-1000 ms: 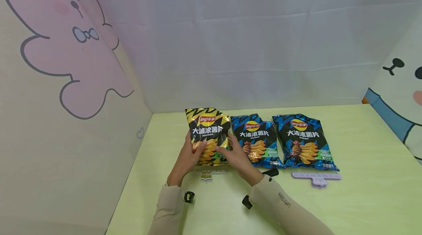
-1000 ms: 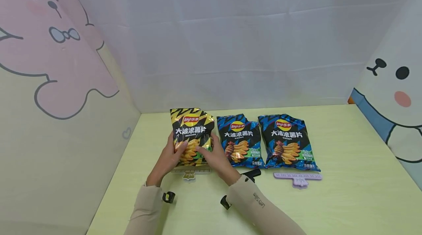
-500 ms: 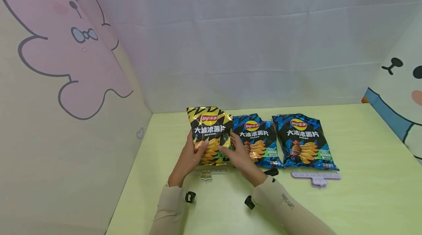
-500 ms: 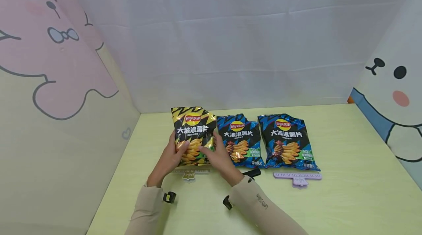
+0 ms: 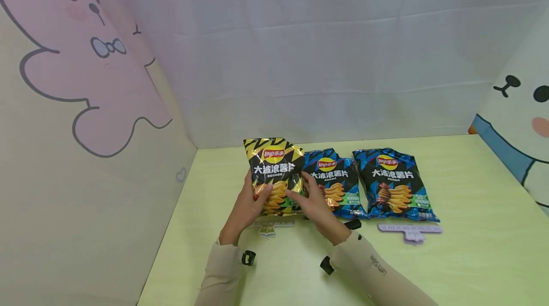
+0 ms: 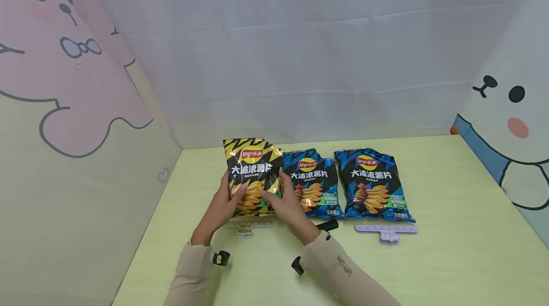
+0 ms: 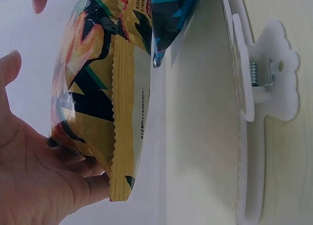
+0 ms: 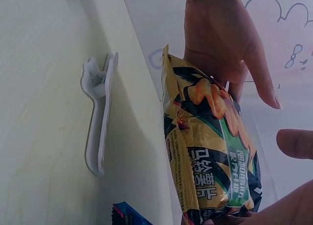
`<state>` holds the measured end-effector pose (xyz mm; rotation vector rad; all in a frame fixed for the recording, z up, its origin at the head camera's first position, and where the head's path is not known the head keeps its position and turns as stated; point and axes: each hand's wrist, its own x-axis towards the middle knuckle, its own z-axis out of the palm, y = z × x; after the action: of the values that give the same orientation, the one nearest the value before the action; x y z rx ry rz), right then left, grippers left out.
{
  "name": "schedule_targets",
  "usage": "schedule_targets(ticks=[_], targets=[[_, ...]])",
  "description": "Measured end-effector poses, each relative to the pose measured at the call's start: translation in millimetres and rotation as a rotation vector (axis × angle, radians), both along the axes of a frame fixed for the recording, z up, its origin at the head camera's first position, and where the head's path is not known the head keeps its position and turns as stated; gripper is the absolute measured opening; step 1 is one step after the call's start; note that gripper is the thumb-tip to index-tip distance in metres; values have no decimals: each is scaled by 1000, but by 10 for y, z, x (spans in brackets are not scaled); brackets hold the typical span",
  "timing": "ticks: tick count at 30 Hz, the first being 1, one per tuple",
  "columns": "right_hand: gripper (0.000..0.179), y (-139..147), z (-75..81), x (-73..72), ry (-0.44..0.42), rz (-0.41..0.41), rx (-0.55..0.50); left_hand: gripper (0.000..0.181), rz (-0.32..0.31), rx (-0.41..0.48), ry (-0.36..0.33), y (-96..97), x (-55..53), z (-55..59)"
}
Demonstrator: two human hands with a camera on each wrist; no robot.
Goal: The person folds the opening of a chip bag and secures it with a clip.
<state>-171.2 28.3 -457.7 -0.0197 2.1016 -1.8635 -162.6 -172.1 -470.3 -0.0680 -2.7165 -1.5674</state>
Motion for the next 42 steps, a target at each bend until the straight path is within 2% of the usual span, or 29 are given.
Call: schedule_targets(ticks=[18, 36, 42], targets=[[79, 53, 44, 25, -14, -16, 4, 82, -27, 23, 25, 55, 16, 47], [78, 100, 88, 87, -3, -38, 44, 81, -43, 50, 1, 109, 83, 94], [78, 129, 124, 110, 11, -48, 30, 83, -42, 52, -17, 148, 123, 150]])
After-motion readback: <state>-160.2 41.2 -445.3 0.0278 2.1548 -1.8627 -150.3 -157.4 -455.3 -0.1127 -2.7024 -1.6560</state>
